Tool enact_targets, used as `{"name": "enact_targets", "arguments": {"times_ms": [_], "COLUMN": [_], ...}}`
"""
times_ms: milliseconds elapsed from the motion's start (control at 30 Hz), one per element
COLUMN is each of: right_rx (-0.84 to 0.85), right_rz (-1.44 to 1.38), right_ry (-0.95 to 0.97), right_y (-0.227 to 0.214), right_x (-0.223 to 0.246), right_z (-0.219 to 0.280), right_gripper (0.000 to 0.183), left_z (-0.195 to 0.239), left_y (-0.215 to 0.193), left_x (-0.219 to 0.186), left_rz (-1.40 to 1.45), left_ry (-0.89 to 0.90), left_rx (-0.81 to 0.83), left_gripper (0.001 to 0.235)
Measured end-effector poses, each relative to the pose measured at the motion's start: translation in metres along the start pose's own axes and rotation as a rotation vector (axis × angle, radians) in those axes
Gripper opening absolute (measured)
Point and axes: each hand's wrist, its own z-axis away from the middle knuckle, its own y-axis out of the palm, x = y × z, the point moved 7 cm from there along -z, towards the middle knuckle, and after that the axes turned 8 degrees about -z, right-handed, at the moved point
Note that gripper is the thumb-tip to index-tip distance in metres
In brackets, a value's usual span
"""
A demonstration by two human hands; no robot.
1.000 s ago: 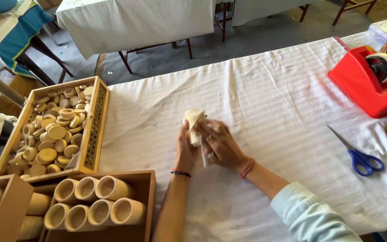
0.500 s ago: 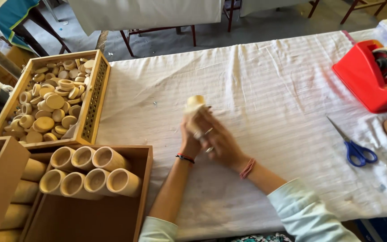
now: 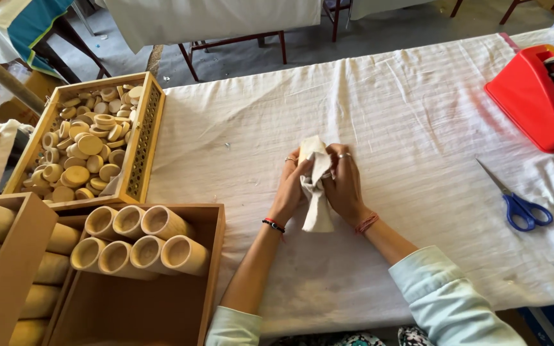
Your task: The person wipes wooden cylinders with a cloth and then wraps them individually in gold foil.
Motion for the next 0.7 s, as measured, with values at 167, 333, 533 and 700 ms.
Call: {"name": "enact_targets", "arguments": {"times_ms": [167, 333, 533, 700], "right_rx": [0.269, 0.293, -0.03, -0.042], "right_rz": [-0.131, -0.11, -0.538, -0.667], "right_ry": [0.001, -0.112, 0.267, 0.55], "right_y": [0.01, 0.013, -0.013, -0.015], "right_x": [0.039, 0.058, -0.034, -0.006], "right_z": [-0.005, -0.01, -0.018, -0.027], "right_gripper": [0.032, 0.034, 0.019, 0.03], "left_z": [0.013, 0.022, 0.02, 0.018], "left_y": [-0.021, -0.017, -0.022, 0.005], "left_x": [-0.004, -0.03, -0.02, -0.037], "left_rz": [0.312, 0.501, 0.68, 0.166], "left_ry": [-0.186, -0.357, -0.319, -0.184], "left_rx": [-0.215, -0.211, -0.32, -0.06], "left_gripper": [0.042, 0.048, 0.055, 0.062]}}
